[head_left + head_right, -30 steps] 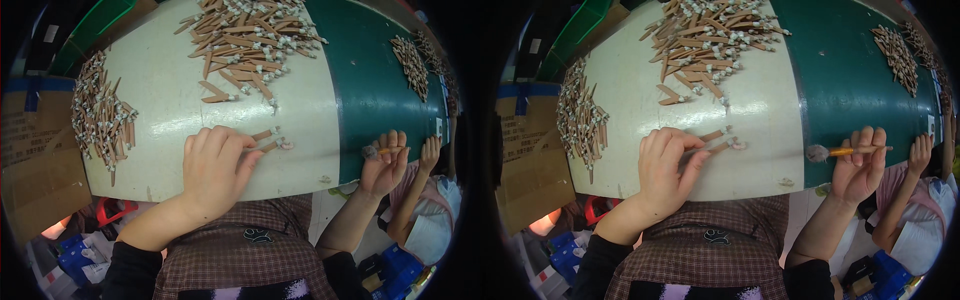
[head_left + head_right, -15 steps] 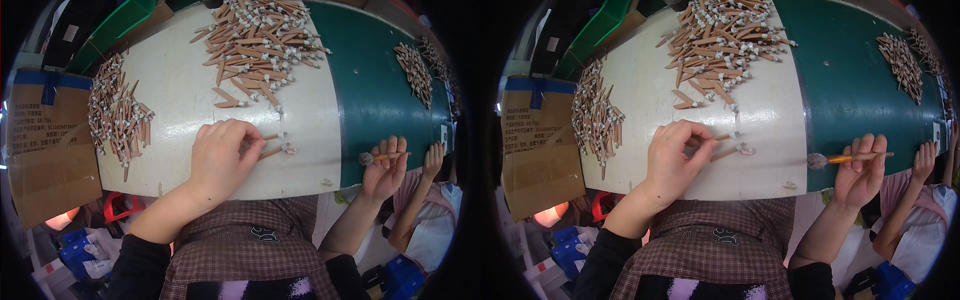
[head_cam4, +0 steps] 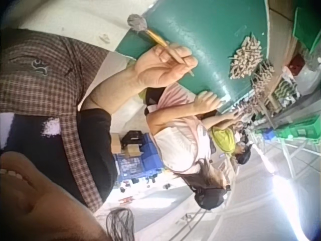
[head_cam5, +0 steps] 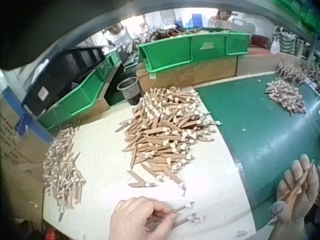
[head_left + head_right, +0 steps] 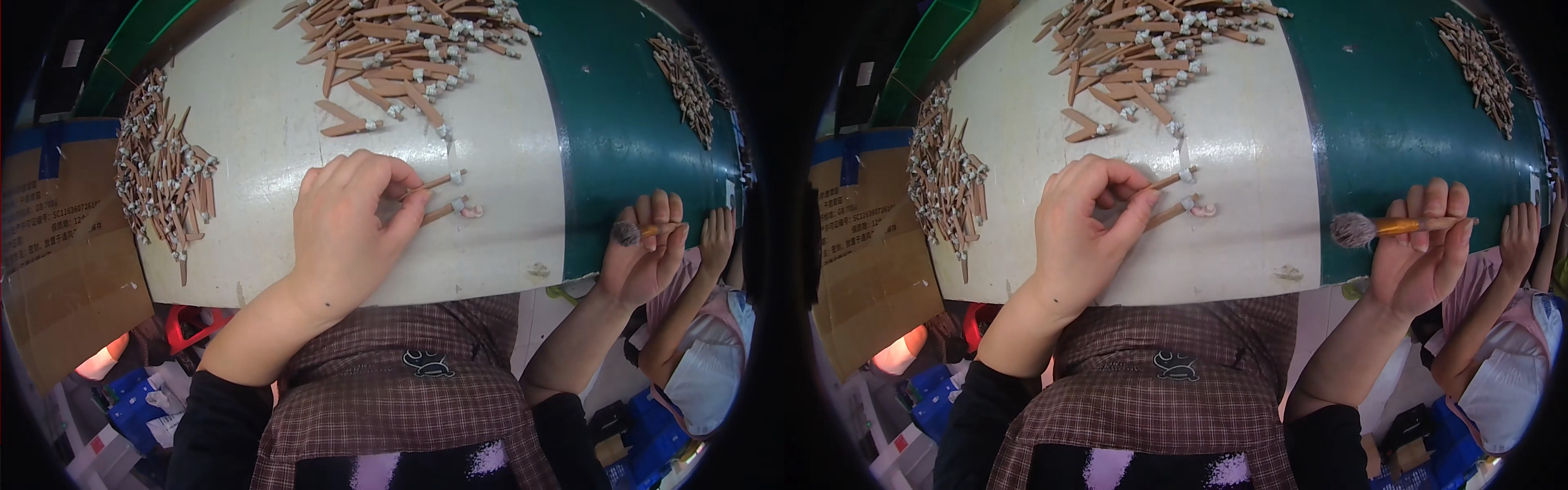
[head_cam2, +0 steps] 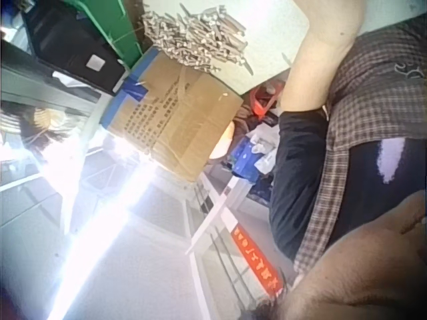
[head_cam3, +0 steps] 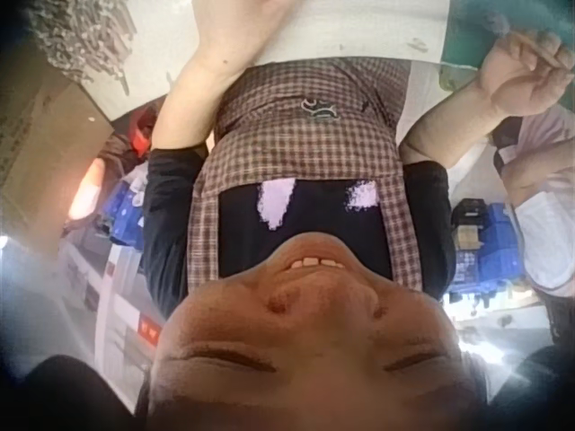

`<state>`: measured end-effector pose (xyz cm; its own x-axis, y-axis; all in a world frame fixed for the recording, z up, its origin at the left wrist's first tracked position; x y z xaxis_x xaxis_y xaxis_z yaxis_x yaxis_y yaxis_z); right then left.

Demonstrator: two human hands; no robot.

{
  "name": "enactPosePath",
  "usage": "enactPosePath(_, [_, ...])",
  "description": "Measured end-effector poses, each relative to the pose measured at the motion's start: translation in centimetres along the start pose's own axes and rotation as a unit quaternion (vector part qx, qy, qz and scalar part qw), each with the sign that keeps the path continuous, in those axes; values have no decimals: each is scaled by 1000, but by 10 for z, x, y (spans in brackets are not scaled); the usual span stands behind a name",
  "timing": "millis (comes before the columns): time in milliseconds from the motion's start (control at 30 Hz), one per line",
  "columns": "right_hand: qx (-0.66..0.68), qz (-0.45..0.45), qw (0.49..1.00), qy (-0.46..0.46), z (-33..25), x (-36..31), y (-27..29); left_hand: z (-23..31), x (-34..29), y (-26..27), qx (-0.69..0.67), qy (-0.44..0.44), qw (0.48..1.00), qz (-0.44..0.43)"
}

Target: The person applies liquid to small parts using a brush and joins them with wooden sticks by hand on the work surface.

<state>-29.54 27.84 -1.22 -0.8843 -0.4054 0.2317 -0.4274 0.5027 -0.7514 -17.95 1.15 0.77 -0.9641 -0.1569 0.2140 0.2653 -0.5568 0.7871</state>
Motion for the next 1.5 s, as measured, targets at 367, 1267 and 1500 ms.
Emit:
enactPosePath(367, [4,1,1000,-10,0,-1,2,18,-6,-1,30,-84,996,-25])
enactPosePath(1267, [-37,22,999,24,2,-6,-2,36,-17,32,-17,-186,976,110])
enactPosePath(1500, [-26,8,1000,-4,-3,-7,5,125,-65,104,-68,-189,945,259])
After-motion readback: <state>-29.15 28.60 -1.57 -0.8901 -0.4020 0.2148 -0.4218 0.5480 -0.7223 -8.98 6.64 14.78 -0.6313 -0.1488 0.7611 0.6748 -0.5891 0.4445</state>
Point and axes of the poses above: each hand's wrist, its own x-axis towards the middle knuckle, its own y-axis out of the back of the hand, z = x × y, the point moved 9 cm from there along x, towards the middle knuckle, and after that the axes turned 5 degrees about -y, right-handed, at the moved point
